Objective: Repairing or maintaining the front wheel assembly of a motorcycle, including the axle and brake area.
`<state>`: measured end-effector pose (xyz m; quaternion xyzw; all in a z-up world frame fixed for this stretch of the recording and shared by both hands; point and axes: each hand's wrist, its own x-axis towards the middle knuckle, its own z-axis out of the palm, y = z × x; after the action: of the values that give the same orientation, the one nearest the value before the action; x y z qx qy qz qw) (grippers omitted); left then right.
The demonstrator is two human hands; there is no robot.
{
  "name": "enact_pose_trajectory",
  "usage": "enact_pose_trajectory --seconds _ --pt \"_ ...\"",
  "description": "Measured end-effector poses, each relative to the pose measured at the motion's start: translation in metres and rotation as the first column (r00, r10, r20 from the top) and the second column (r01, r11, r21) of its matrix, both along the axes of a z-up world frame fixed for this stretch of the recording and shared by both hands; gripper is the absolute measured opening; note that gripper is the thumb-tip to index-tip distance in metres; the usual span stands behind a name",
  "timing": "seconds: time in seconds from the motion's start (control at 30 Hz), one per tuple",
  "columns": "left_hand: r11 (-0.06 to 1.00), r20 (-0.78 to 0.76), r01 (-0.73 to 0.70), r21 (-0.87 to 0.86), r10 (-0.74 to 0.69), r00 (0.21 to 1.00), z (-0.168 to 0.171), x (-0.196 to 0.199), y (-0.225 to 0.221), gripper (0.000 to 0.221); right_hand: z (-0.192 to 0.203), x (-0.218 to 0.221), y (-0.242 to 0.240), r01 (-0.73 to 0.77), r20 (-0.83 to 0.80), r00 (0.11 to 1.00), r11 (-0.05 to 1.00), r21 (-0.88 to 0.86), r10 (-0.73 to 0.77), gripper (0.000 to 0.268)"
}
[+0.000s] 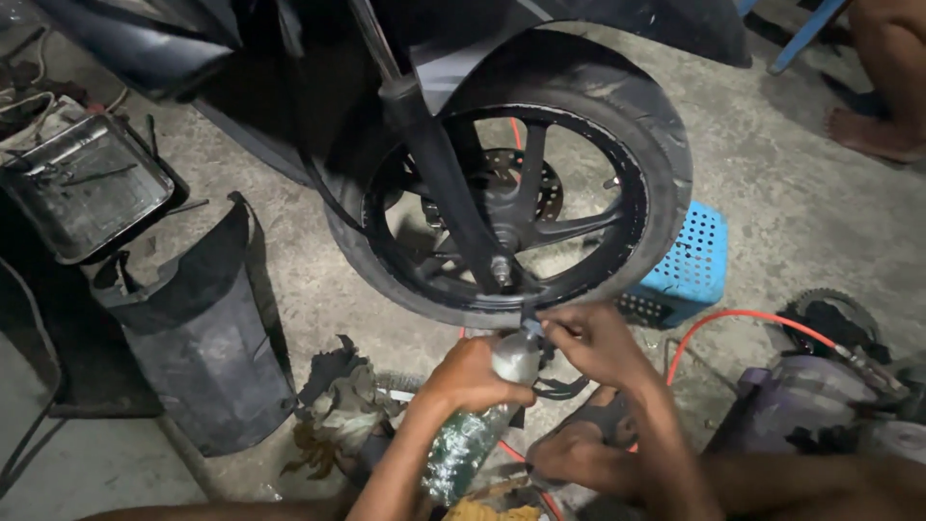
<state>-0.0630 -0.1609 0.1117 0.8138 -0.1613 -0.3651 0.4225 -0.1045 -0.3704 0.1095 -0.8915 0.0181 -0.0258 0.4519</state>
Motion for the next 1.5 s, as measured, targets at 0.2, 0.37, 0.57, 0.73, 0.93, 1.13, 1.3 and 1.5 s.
enact_pose_trajectory --seconds 0.2,0.37,0.57,0.73,0.93,1.13,1.3,1.5 --pt "0.981 -0.342 0.026 0.192 0.042 0.939 0.025 -0.001 0.0 0.091 -0.052 -0.003 -0.006 0.124 -0.318 0.945 0.982 0.143 -0.073 0.019" --pt "0.982 -0.445 0.001 0.19 0.085 0.891 0.016 -0.003 0.0 0.096 -0.076 -0.002 -0.002 0.158 -0.471 0.881 0.966 0.203 -0.045 0.023" --pt "0.976 -0.442 0.027 0.215 0.073 0.894 0.021 -0.001 0.001 0.091 -0.065 0.003 -0.001 0.192 -0.484 0.871 0.963 0.189 -0.078 0.023" --pt "0.994 -0.413 -0.018 0.106 0.061 0.909 0.013 -0.003 0.008 0.082 -0.044 0.005 0.0 0.261 -0.473 0.871 0.94 0.222 -0.13 0.024" --pt "0.993 -0.24 -0.039 -0.113 0.01 0.971 0.001 0.0 0.006 0.059 -0.044 0.011 -0.013 0.394 -0.458 0.874 0.79 0.469 -0.164 0.032" --pt "0.977 -0.006 -0.088 -0.197 0.088 0.996 -0.032 0.012 0.018 0.07 -0.043 0.01 -0.027 0.463 -0.448 0.88 0.497 0.734 -0.158 0.037" --pt "0.95 0.145 -0.238 -0.2 0.269 0.952 -0.087 0.027 0.053 0.069 -0.038 0.008 -0.039 0.476 -0.437 0.878 0.441 0.761 -0.195 0.04" --pt "0.817 0.417 -0.454 -0.355 0.573 0.706 -0.148 0.041 0.101 0.076 -0.094 0.01 -0.077 0.459 -0.436 0.887 0.395 0.796 -0.152 0.045"
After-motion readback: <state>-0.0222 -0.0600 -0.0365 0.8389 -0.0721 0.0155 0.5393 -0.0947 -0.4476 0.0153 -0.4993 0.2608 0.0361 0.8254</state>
